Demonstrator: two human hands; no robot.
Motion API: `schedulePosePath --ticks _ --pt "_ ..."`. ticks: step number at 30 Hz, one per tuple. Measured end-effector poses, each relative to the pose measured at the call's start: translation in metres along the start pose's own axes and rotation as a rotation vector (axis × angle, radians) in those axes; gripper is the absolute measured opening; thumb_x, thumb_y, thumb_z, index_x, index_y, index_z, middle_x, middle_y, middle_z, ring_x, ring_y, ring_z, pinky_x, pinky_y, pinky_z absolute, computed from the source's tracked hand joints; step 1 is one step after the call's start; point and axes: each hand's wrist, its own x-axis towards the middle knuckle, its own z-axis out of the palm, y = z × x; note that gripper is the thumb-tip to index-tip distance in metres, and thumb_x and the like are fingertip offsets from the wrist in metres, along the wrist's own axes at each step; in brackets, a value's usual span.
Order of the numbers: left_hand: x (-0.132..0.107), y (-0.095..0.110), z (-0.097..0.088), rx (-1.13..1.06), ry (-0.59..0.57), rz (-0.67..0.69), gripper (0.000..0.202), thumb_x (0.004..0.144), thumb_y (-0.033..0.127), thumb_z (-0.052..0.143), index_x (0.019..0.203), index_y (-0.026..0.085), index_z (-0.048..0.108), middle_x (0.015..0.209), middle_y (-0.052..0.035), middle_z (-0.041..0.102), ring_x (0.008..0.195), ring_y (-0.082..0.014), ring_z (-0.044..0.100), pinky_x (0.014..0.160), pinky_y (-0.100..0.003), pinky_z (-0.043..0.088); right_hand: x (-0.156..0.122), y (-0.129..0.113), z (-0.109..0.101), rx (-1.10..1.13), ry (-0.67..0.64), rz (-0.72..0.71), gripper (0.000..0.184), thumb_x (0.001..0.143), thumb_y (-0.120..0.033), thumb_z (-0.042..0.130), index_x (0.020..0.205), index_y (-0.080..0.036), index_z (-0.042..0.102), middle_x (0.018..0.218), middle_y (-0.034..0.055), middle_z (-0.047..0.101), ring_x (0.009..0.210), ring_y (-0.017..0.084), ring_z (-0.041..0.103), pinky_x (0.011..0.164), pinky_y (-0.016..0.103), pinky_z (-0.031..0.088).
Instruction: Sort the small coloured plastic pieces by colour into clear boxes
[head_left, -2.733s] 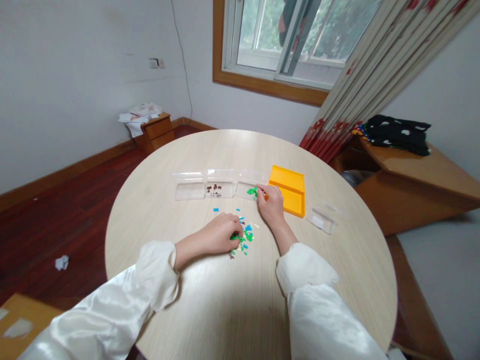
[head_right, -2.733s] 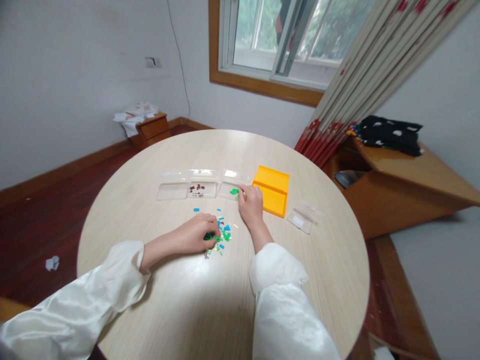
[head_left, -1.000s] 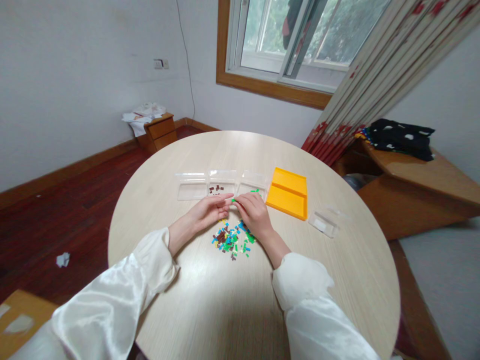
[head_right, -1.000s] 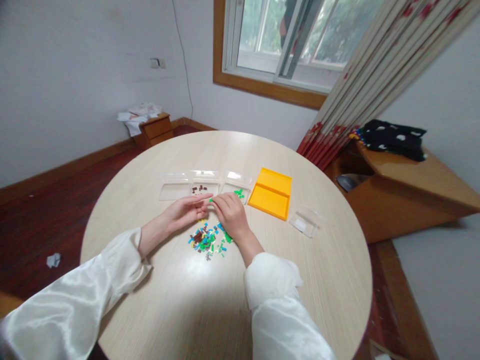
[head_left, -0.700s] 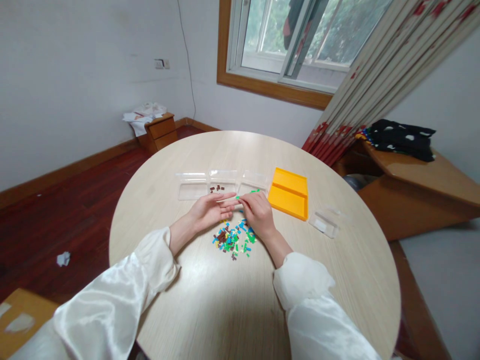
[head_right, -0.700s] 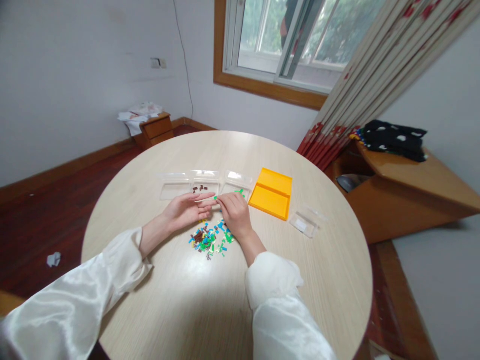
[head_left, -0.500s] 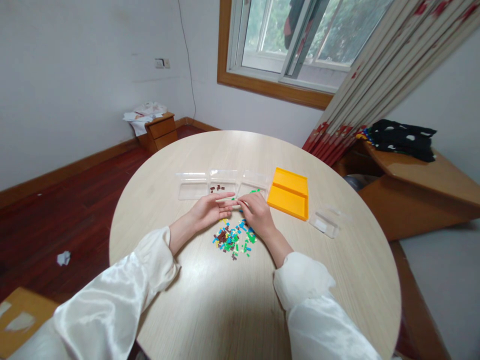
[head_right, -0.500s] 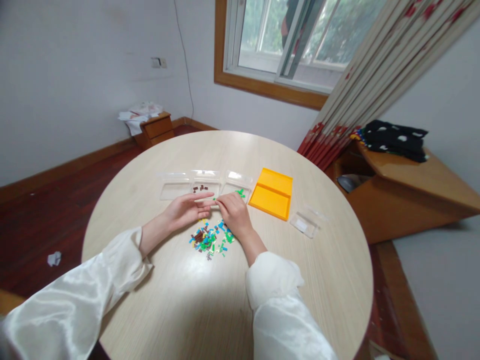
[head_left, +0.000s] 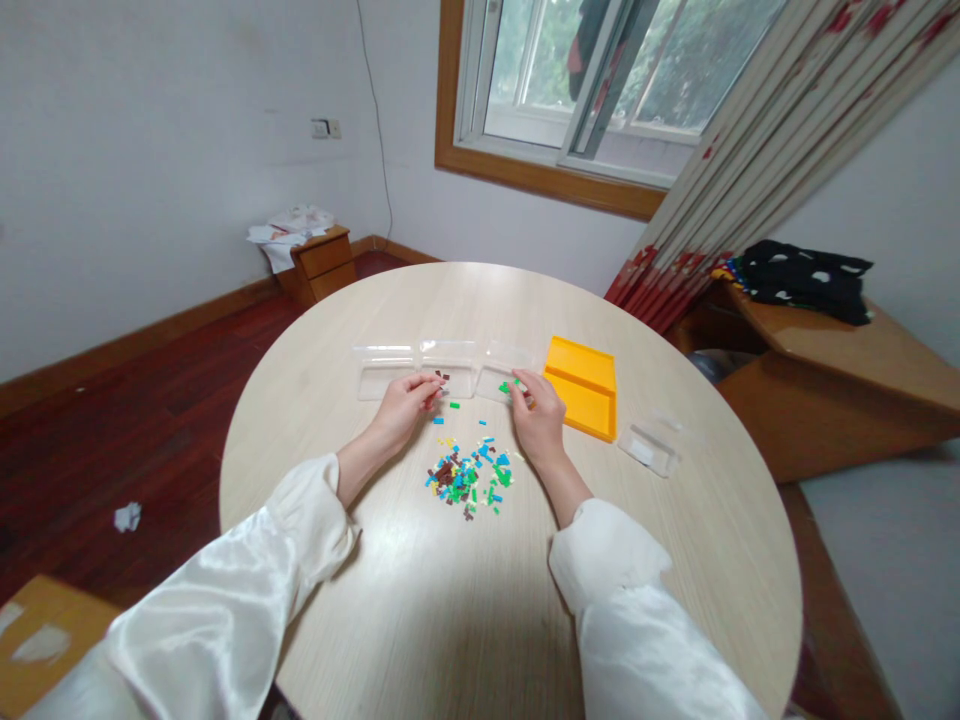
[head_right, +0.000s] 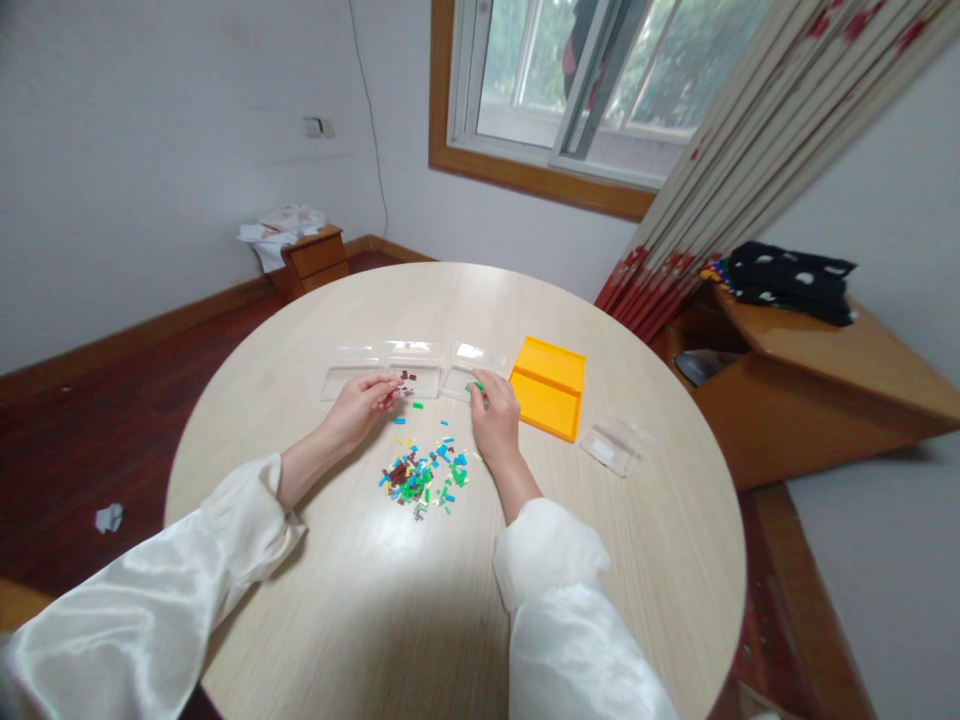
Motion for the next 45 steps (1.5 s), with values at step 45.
schedulePosePath --ticks 45 --pt "-0.023 0.001 0.0 0.947 -1.049 0.39 0.012 0.072 0.013 0.064 0.077 0.019 0.073 0.075 -0.0051 0.067 0.07 -0.0143 0.061 0.067 -0.023 0.046 0.002 -0.007 -0.004 -0.129 -0.081 -0.069 0.025 0.084 -0.012 0.047 0.101 -0.021 0.064 0.094 0.0089 0.058 0.092 0.023 0.053 0.083 0.041 0.046"
